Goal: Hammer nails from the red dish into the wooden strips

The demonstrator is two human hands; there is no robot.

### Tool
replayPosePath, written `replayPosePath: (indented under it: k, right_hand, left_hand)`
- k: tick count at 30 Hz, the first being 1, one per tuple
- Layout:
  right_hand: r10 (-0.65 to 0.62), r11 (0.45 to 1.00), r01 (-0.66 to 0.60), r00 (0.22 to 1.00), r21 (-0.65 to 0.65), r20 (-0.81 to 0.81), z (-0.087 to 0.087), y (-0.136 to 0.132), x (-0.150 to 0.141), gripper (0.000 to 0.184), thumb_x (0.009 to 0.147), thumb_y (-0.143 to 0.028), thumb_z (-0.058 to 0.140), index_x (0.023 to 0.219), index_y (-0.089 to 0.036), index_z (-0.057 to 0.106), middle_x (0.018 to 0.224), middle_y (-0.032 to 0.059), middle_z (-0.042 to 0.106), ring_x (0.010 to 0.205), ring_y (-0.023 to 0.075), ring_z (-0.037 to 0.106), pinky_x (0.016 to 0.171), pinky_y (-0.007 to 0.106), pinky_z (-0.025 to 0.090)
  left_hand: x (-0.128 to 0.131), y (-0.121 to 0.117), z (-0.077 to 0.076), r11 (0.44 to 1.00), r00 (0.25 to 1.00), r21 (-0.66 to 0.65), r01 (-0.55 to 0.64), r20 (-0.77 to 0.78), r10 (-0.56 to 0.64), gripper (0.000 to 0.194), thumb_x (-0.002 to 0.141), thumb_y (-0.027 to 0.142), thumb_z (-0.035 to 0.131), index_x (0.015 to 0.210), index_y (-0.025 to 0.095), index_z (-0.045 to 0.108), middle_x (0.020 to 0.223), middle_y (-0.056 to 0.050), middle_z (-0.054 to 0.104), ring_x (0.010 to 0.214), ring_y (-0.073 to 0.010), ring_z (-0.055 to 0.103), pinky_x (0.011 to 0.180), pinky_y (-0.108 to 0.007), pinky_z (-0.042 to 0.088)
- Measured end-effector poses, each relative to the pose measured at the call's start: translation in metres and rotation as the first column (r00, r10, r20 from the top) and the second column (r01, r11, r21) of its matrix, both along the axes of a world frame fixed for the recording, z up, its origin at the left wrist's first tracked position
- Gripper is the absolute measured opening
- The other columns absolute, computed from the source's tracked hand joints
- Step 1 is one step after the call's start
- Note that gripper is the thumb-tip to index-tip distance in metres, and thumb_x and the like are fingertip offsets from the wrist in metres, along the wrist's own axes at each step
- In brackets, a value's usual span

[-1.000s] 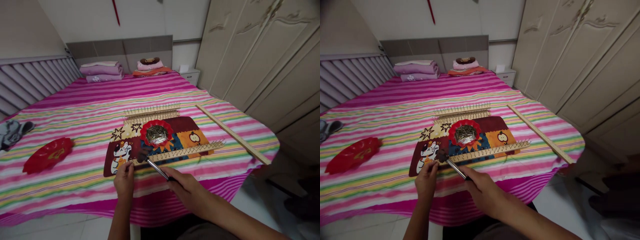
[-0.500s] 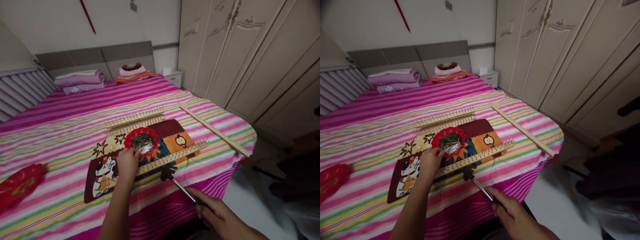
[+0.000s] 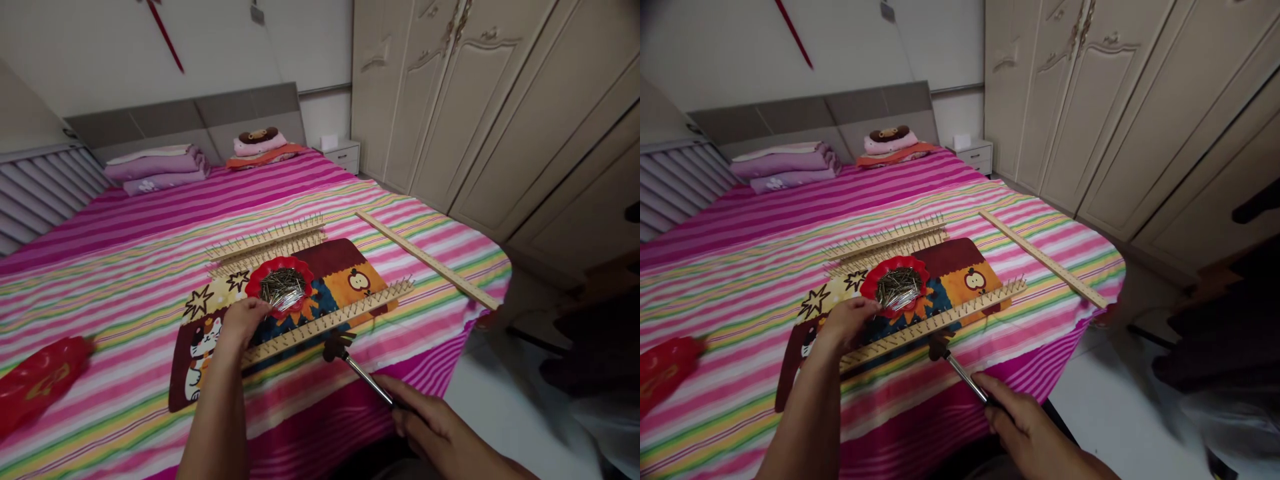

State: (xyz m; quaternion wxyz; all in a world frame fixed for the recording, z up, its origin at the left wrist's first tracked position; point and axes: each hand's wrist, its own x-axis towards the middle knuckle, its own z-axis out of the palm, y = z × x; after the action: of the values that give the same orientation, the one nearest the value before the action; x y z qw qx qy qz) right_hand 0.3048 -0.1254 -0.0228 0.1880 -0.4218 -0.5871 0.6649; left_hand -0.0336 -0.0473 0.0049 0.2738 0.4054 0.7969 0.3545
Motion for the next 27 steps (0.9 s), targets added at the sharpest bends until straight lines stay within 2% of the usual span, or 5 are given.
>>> replayPosePath:
  k: [3,6,11,19,27]
  right_hand:
    - [0.021,1.000,-0.021,1.000,-0.015,0.016,-0.001,-0.002,-0.002,0.062,0.086,-0.049,0.048,0.139,-0.017,0.047,0.063,-0.0035,0.038,0.056,0.0131,0.033,0.049,0.025,0.025]
    - [0.055,0.998,-0.055,0.998,-0.015,0.022,-0.001,-0.003,-0.005,0.063,0.086,-0.050,0.047,0.140,-0.018,0.044,0.064,-0.0038,0.037,0.055,0.0128,0.032,0.048,0.024,0.023]
    - [0.085,0.996,-0.084,0.996,-0.034,0.016,0.002,-0.005,-0.012,0.064,0.087,-0.051,0.048,0.142,-0.019,0.041,0.063,-0.0045,0.036,0.053,0.0121,0.030,0.046,0.023,0.021]
    - [0.057,0.998,-0.055,0.997,-0.026,0.051,0.009,-0.010,-0.015,0.064,0.084,-0.051,0.052,0.139,-0.020,0.047,0.064,-0.0043,0.040,0.052,0.0113,0.030,0.046,0.023,0.021]
    - [0.074,0.997,-0.073,0.997,-0.029,0.025,0.003,-0.008,-0.015,0.062,0.085,-0.050,0.052,0.138,-0.020,0.048,0.060,-0.0055,0.036,0.050,0.0104,0.029,0.044,0.022,0.021]
  left_hand:
    - [-0.006,-0.045,0.012,0.964,0.936,0.182,-0.194,0.328,0.127,0.033,0.047,0.042,0.074,0.067,0.016,0.069,0.057,-0.002,0.064,0.052,-0.0124,0.057,0.049,-0.023,0.045]
    - [-0.008,-0.086,0.015,0.841,0.864,0.307,-0.445,0.393,0.314,0.037,0.043,0.038,0.077,0.071,0.014,0.069,0.062,-0.002,0.067,0.056,-0.0135,0.060,0.050,-0.024,0.047]
    - [-0.015,-0.121,-0.011,0.687,0.735,0.315,-0.655,0.475,0.483,0.030,0.042,0.030,0.076,0.066,0.015,0.066,0.061,0.000,0.067,0.056,-0.0137,0.062,0.054,-0.026,0.051]
    - [-0.025,-0.124,-0.060,0.730,0.777,0.310,-0.610,0.415,0.473,0.030,0.051,0.036,0.074,0.072,0.015,0.067,0.069,-0.002,0.069,0.064,-0.0132,0.063,0.062,-0.026,0.052]
    - [-0.022,-0.128,-0.060,0.771,0.819,0.278,-0.573,0.247,0.519,0.033,0.054,0.041,0.072,0.075,0.017,0.069,0.070,-0.002,0.070,0.067,-0.0164,0.064,0.068,-0.029,0.052]
